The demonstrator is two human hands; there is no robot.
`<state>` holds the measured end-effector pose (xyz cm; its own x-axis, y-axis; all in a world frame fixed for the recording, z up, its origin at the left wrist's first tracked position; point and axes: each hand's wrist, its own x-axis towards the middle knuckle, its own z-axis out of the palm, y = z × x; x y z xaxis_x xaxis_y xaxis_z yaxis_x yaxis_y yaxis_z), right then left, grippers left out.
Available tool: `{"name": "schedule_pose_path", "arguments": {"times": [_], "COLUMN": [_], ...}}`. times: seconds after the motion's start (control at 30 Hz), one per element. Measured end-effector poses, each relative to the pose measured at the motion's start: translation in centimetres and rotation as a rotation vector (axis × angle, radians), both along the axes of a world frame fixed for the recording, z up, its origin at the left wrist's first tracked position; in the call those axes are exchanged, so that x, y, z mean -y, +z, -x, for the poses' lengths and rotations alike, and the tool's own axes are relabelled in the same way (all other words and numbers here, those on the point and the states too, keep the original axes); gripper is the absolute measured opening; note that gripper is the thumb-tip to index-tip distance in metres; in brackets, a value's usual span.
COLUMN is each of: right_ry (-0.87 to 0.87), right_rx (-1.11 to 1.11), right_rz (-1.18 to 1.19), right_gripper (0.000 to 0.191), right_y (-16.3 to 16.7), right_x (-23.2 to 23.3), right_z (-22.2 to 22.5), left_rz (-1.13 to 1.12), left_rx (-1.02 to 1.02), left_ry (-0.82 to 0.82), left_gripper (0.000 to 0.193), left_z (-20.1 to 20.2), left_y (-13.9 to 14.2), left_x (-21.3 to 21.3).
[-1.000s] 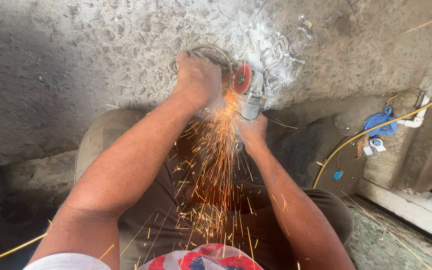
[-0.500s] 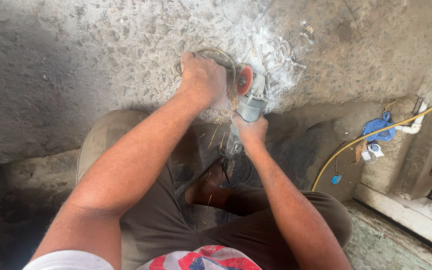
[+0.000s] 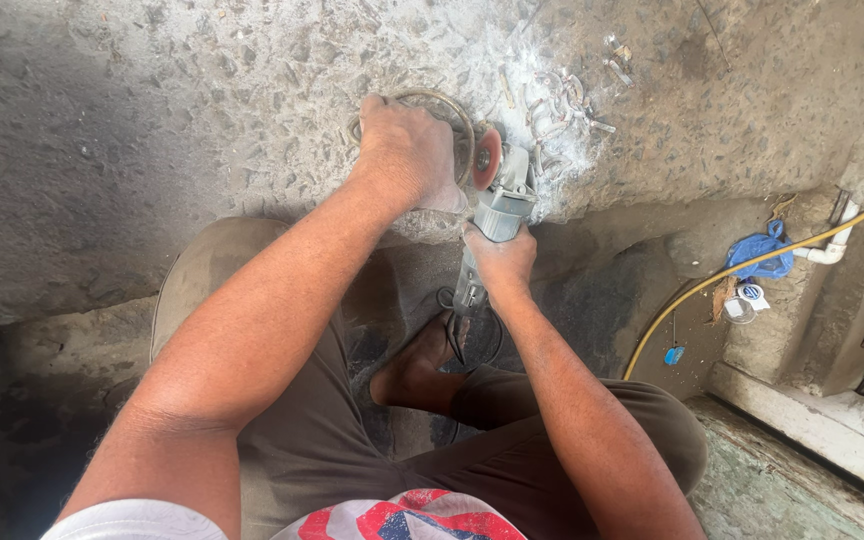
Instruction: The person uses an angle grinder to smooth and cut a metal U-shaped bracket on a concrete floor. They reposition the bracket multiple times, grind different sections, and occasionally pause to adjust the part or clear debris.
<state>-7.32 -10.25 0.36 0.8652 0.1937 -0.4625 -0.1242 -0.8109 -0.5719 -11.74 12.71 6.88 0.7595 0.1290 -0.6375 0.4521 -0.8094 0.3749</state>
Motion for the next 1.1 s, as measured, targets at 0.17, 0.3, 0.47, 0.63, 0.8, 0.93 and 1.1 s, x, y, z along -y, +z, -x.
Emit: {"name": "schedule_pose_path", "arguments": {"times": [0.17, 0.3, 0.47, 0.63, 0.8, 0.93, 1.1], "right_ry": [0.015, -0.056, -0.11, -0.059, -0.054, -0.086, -0.111], "right_rx": [-0.004, -0.079, -0.175, -0.187, -0.148, -0.141, -0.192], "right_rz": [0.02, -0.022, -0.124, -0.127, -0.105, -0.169, -0.195], "right_gripper": [0.034, 0.03, 0.027, 0.027, 0.029, 0.028, 0.024], "right_y": [0.9, 1.6, 2.0, 2.2, 2.3, 2.7, 3.8], "right_x": [-0.5, -0.7, -0.5, -0.2, -0.3, -0.9, -1.4], "right_z": [0.0, -0.4, -0.7, -1.1, -1.1, -1.1, -1.7], "left_rz": [-0.017, -0.025, -0.036, -0.016, -0.056, 0.083, 0.283], "left_rx": [0.023, 0.057, 0.062, 0.04, 0.074, 0.004, -0.026], "left_ry": [0.013, 0.045, 0.012, 0.028, 0.011, 0.068, 0.209], "left_gripper": [0.061, 0.076, 0.075, 0.065, 0.067, 0.065, 0.067], "left_z": [0.1, 0.1, 0.8, 0.9, 0.8, 0.9, 1.1], "left_y": [-0.3, -0.6, -0.8, -0.2, 0.2, 0.0, 0.2], "left_x": [-0.3, -1.0, -2.2, -2.0, -1.8, -2.5, -3.6]}}
